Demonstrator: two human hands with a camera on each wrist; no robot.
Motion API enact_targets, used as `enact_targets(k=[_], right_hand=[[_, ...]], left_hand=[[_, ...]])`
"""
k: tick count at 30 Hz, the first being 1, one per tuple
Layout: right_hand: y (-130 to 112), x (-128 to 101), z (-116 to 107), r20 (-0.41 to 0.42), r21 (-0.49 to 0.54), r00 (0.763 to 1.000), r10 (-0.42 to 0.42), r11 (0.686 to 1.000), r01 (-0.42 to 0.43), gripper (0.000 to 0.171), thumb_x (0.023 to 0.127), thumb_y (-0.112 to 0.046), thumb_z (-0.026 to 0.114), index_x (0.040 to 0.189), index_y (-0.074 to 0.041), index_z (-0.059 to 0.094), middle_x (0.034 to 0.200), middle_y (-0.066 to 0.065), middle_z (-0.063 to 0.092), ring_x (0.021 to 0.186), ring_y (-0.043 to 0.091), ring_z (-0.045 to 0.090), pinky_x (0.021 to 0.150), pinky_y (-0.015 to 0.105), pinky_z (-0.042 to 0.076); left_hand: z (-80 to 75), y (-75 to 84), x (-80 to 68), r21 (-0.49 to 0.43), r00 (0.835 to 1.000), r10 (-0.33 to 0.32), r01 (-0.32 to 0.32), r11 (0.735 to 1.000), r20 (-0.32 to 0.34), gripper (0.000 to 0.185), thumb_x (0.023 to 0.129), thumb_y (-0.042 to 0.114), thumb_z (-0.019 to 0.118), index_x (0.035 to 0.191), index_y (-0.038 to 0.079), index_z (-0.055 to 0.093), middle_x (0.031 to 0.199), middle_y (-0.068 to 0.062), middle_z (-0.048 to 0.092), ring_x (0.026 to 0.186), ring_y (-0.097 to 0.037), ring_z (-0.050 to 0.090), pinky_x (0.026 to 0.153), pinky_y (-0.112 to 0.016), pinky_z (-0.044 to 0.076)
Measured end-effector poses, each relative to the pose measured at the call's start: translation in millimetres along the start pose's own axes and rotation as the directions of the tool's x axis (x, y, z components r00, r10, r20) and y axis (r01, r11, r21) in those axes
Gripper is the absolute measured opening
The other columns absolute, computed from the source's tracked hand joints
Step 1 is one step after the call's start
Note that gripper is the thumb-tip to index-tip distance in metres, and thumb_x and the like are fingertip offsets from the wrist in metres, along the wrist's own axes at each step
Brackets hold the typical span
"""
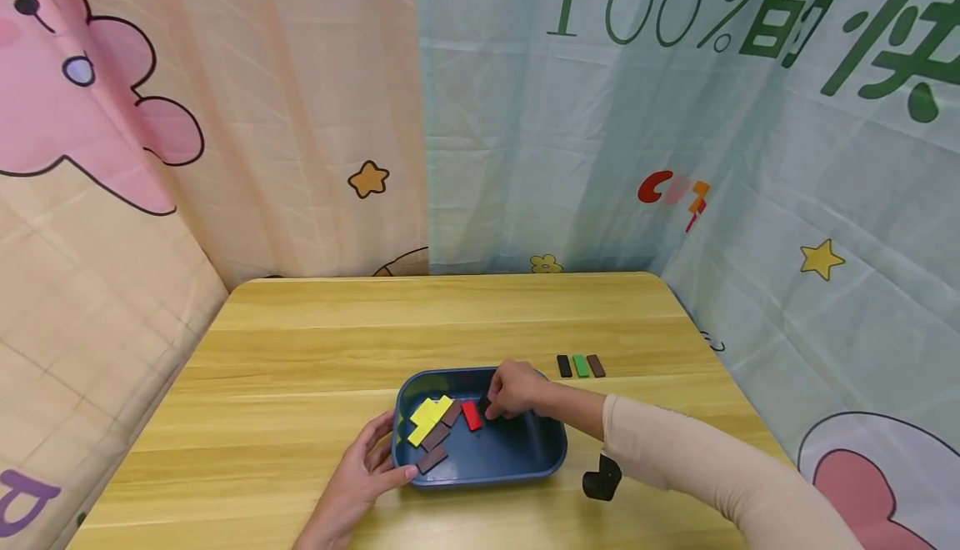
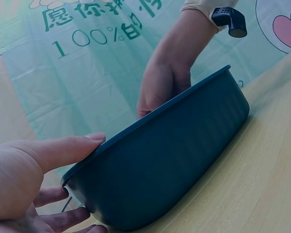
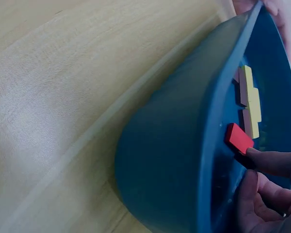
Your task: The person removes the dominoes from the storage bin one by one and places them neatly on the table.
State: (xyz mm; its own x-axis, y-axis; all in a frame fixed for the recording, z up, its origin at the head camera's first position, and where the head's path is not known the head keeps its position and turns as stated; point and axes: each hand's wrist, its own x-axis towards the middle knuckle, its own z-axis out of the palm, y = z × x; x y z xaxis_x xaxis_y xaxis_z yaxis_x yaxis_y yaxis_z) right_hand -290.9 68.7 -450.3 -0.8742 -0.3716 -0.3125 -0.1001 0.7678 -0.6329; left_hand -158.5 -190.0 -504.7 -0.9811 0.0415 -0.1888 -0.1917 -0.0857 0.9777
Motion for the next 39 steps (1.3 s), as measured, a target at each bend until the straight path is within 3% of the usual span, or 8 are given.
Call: enact_targets(k=[8, 21, 29, 36, 39], right_hand=[[-3, -6, -14, 0.032, 0.05, 0.999, -0.01, 0.999, 0.009, 0.014, 0.081, -0.002, 0.087, 0.083, -0.006, 0.074, 0.082, 0.003, 0.067, 0.069, 0.016, 0.067, 0.067, 0.031, 0.061], [10, -14, -52, 0.097, 0.088, 0.993, -0.072, 0.994, 0.064, 0.011, 0.084, 0.0, 0.084, 0.093, -0.003, 0.078, 0.083, 0.001, 0.071, 0.078, 0.016, 0.067, 0.075, 0.034, 0.061], [17, -12, -75, 0.136, 0.093, 0.984, -0.118, 0.99, 0.105, 0.012, 0.085, 0.002, 0.081, 0.096, 0.001, 0.078, 0.082, 0.001, 0.07, 0.075, 0.015, 0.063, 0.073, 0.034, 0.058], [30, -14, -97, 0.161, 0.121, 0.982, -0.099, 0.989, 0.079, 0.011, 0.088, 0.002, 0.078, 0.099, 0.001, 0.078, 0.078, 0.001, 0.068, 0.067, 0.016, 0.054, 0.066, 0.032, 0.052], [39, -12, -107, 0.157, 0.134, 0.983, -0.095, 0.988, 0.074, 0.01, 0.087, 0.003, 0.078, 0.098, 0.003, 0.078, 0.08, 0.002, 0.07, 0.069, 0.015, 0.057, 0.071, 0.035, 0.056]], left_hand=[[-0.2, 0.4, -1.0, -0.006, 1.0, 0.015, -0.015, 1.0, 0.002, 0.087, 0.084, 0.003, 0.086, 0.156, 0.004, 0.038, 0.156, -0.024, 0.042, 0.14, -0.042, 0.044, 0.108, -0.041, 0.047], [-0.5, -0.7, -0.3, -0.031, 0.996, 0.059, -0.057, 0.998, 0.06, 0.087, 0.085, 0.001, 0.083, 0.156, -0.001, 0.034, 0.158, -0.027, 0.038, 0.144, -0.045, 0.038, 0.108, -0.035, 0.046], [-2.8, 0.7, -1.0, -0.011, 0.997, 0.053, -0.052, 0.999, 0.065, 0.087, 0.086, 0.002, 0.083, 0.157, -0.002, 0.031, 0.158, -0.028, 0.036, 0.144, -0.046, 0.037, 0.107, -0.034, 0.046], [-1.6, 2.0, -1.6, 0.0, 0.997, 0.041, -0.041, 0.999, 0.063, 0.088, 0.086, 0.003, 0.083, 0.157, -0.001, 0.031, 0.159, -0.028, 0.036, 0.144, -0.046, 0.037, 0.108, -0.035, 0.046], [-1.6, 2.7, -1.6, -0.001, 0.997, 0.037, -0.037, 0.999, 0.064, 0.087, 0.087, 0.003, 0.083, 0.157, -0.001, 0.031, 0.159, -0.028, 0.035, 0.144, -0.046, 0.037, 0.108, -0.036, 0.046]])
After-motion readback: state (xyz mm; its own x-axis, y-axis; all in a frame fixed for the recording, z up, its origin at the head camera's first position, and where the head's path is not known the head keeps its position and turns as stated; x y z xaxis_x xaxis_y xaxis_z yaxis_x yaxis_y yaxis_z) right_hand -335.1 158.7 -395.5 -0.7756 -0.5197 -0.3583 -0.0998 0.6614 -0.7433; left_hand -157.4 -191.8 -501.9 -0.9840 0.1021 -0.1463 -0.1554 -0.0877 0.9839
